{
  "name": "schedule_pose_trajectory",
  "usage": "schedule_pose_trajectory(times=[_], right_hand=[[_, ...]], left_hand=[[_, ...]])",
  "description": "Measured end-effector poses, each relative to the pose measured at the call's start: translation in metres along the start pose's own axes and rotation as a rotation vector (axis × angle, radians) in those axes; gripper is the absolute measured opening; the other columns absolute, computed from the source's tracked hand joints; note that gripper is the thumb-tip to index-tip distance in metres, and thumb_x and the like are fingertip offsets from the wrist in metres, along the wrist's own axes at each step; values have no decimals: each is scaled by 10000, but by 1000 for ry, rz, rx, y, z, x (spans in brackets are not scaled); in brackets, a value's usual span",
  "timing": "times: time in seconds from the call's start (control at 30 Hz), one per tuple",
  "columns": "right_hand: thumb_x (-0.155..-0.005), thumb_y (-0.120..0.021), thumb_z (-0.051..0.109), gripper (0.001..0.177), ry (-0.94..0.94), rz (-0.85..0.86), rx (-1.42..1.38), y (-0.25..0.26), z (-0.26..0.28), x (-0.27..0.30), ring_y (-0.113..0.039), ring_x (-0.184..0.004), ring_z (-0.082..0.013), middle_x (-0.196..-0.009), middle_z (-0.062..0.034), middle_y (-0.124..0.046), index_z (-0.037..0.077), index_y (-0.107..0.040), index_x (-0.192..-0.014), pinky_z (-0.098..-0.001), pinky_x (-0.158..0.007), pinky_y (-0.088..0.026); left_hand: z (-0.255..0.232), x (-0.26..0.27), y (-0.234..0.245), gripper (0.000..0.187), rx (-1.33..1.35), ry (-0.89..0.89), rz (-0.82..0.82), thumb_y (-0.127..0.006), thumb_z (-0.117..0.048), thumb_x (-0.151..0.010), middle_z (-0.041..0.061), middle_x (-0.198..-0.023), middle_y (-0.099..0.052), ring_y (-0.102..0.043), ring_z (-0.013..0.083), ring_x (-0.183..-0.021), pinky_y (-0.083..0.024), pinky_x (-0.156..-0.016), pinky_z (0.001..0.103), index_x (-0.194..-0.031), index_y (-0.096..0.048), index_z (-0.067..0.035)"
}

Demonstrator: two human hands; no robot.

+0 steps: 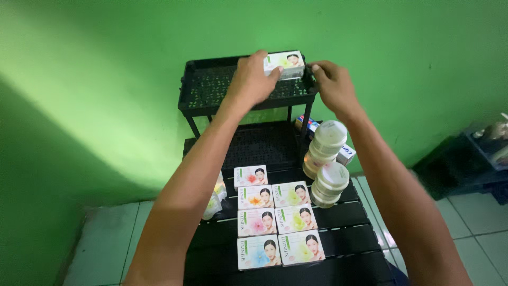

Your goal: The person organizes personal care items on a low black table, stacking white tubs and arranging sachets and small boxes into neat piles. They move items from scattered positions into organized stacks and place some boxes on the upper shelf of a two-tier stand.

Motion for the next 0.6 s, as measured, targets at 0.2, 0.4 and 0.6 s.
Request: schedule_pose_trajectory(times=[0.2,0.4,0.6], right_hand=[[-1057,-613,222,336,195,-110,87,17,42,59,-694,-1173,-310,-1257,-189,-709,-3,-648,-1303,-391,-975,-537],[-990,-720,200,373,414,-148,335,17,72,162,-673,-1166,-389,-1248,-239,-699,-17,-654,-1286,-458,-993,-524],[-913,-708,203,340,57,34,302,0,45,238,-733,-881,-361,-1042,-222,-741,9,-686,-1192,-446,-722,-570]], left_hand=[[-48,74,37,478,-174,-370,-283,-755,-224,-918,241,-1295,-595,-569,425,-1214,-455,-1020,516,-1286,-597,37],[-54,181,36,418,-132,-429,-305,-758,-199,-943,192,-1238,-536,-530,396,-1197,-455,-1064,495,-1279,-599,-7],[-16,247,-32,469,-134,-239,252,-703,-304,-912,200,-1214,-574,-532,368,-1154,-419,-965,485,-1247,-643,17]])
Point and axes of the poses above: each hand's wrist, its own x-axis away from the middle knuckle, its own y-axis out of the back of the hand, z = x × y, the point moved 6 cm from there along -x, towards the middle knuckle
